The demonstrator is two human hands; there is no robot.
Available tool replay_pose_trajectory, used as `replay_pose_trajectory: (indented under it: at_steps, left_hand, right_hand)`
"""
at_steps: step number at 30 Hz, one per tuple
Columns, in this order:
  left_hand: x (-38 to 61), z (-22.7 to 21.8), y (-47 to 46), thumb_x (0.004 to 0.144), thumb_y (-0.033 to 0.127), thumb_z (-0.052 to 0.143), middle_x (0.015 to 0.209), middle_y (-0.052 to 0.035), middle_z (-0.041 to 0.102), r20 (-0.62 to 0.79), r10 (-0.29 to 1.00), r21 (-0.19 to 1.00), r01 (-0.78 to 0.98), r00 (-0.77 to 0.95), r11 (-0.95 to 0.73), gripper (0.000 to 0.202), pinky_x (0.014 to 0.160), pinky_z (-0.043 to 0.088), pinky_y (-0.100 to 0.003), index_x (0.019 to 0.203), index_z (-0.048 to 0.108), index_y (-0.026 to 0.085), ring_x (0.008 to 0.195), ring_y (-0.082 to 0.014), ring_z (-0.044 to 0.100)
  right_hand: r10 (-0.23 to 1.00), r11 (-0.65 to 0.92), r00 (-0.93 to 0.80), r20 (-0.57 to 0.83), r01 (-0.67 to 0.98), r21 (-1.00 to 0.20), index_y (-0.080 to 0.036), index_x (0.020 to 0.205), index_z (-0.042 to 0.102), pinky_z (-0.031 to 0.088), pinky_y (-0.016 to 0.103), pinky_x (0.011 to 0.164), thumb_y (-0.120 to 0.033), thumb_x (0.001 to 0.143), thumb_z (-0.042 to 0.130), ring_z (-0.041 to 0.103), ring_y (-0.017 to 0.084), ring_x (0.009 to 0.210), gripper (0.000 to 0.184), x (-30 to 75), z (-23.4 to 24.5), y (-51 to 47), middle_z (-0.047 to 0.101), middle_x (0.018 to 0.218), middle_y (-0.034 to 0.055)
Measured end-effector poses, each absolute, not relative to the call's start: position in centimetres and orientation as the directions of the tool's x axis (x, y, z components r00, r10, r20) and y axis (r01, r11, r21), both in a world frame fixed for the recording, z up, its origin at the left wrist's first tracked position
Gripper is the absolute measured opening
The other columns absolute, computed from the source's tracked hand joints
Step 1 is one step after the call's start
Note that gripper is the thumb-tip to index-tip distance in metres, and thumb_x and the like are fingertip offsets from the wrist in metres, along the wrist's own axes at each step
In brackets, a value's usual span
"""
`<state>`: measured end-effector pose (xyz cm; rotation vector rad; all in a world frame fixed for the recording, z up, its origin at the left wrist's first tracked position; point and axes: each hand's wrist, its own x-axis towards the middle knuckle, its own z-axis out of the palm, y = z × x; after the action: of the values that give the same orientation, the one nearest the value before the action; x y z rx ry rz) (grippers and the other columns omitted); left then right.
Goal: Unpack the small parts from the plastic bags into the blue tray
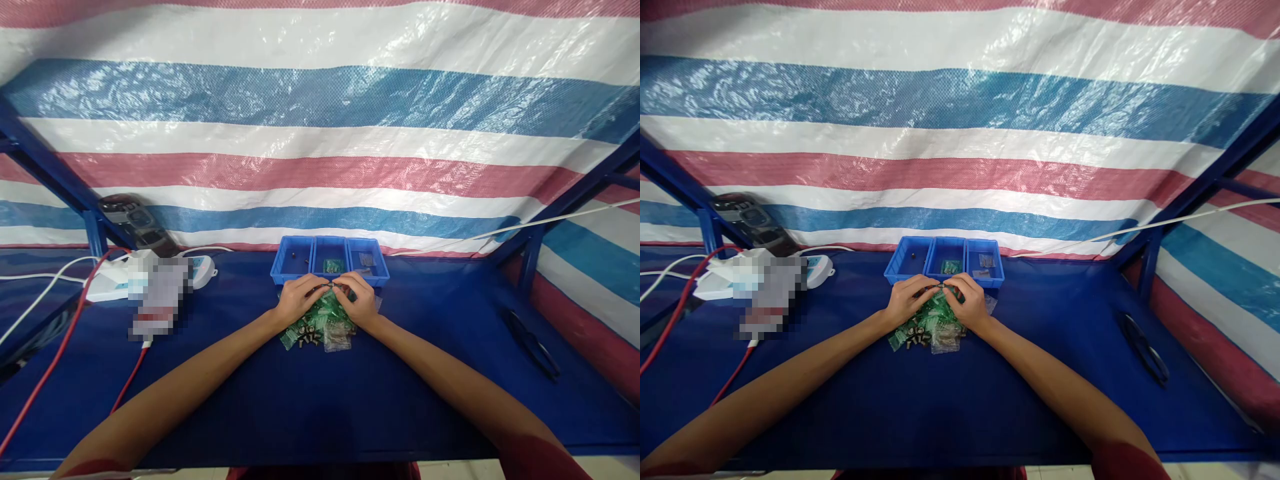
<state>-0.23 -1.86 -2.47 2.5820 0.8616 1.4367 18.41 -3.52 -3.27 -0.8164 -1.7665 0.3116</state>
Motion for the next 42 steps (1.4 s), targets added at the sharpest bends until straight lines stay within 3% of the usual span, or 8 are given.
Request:
replay_pose_trajectory:
  at_steps: [42]
  left_hand:
    - [-0.24,-2.13,-1.97,0.087,0.017,0.058,0.085,-0.0053,0.070,0.770,0.493,0.322,0.420,0.405,-0.848,0.012,0.065,0.052,-0.023,0.096,0.066,0.017,0.074,-0.0139,0.065]
  right_hand:
    - [0.665,0.723,-0.142,0.733,0.367,-0.585,-0.019,0.098,0.063,0.051,0.029,0.058,-0.027,0.090,0.051,0.056,0.014,0.063,0.016,18.34,-3.18,-3.38,0.061,0.083,0.0061]
